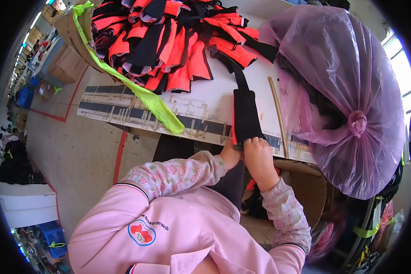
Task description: Manually inserting foam padding into the straps and fabric covers of life jackets using a wooden stick.
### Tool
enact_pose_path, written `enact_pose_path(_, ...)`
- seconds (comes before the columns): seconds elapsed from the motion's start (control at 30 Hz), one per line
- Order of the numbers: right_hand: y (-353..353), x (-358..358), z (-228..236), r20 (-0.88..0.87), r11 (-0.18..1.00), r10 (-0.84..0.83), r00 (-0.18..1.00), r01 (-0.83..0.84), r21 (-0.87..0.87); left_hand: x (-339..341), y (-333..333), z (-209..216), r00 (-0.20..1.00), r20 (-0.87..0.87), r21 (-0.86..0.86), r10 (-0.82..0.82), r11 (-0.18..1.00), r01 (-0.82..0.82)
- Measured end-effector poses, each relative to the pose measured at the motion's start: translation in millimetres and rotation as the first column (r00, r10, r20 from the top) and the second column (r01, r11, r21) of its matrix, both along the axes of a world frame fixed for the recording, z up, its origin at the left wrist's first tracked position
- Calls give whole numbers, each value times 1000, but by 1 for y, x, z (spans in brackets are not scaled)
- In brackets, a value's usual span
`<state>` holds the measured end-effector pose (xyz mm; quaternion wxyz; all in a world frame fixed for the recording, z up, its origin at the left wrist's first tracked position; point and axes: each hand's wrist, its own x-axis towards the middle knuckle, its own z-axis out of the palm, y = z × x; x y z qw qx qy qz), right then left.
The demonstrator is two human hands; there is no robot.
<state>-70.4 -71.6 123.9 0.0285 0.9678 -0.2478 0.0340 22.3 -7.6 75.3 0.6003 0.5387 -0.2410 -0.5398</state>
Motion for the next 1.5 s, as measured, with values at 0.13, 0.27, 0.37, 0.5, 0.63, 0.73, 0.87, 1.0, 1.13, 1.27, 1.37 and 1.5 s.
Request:
enact_pose_path(0.13, -13, 8, 0, -237, 956, -34, 971, 101, 276, -3, 5, -22, 998, -65, 9, -1, 1000, 1)
enact_pose_path(0.27, -6, 6, -9, -28, 888, 67, 997, -47, 458, 2, 17, -35, 981, -193, 10, 12, 1000, -10)
enact_pose_path(0.37, 8, 8, -40, 35, 921, 119, 992, -123, 370, -5, 21, -76, 977, -178, 60, 118, 992, -108)
enact_pose_path(0.5, 18, 3, -49, 49, 968, 141, 989, -148, 204, -16, 11, -141, 990, -132, -46, 49, 997, -55)
enact_pose_path(0.63, 24, 7, -41, -1, 969, 124, 992, -120, 214, -8, 21, -88, 926, -376, 25, 3, 1000, 7)
enact_pose_path(0.73, 18, 8, -62, -29, 918, 107, 994, -88, 387, -9, 23, -118, 975, -212, -37, -59, 998, 52)
enact_pose_path(0.87, 9, -4, -121, 32, 891, 94, 995, -98, 443, -14, 23, -142, 974, -226, -91, -22, 996, 1)
enact_pose_path(1.0, 12, 29, -97, -88, 850, 82, 993, -23, 527, 4, 25, -105, 962, -264, 44, -71, 995, 85)
enact_pose_path(1.13, -2, 78, -87, -306, 770, -20, 952, 210, 602, 10, 31, -91, 966, -257, 101, -21, 994, 48)
enact_pose_path(1.27, -18, 80, -91, -484, 678, -178, 857, 463, 570, 13, 25, -90, 982, -155, 124, -109, 984, 128)
enact_pose_path(1.37, -25, 79, -88, -507, 656, -258, 823, 534, 533, 8, 19, -105, 979, -182, 88, -95, 990, 113)
enact_pose_path(1.5, -22, 88, -81, -503, 691, -250, 827, 517, 505, 10, 22, -98, 972, -233, 78, -4, 997, 23)
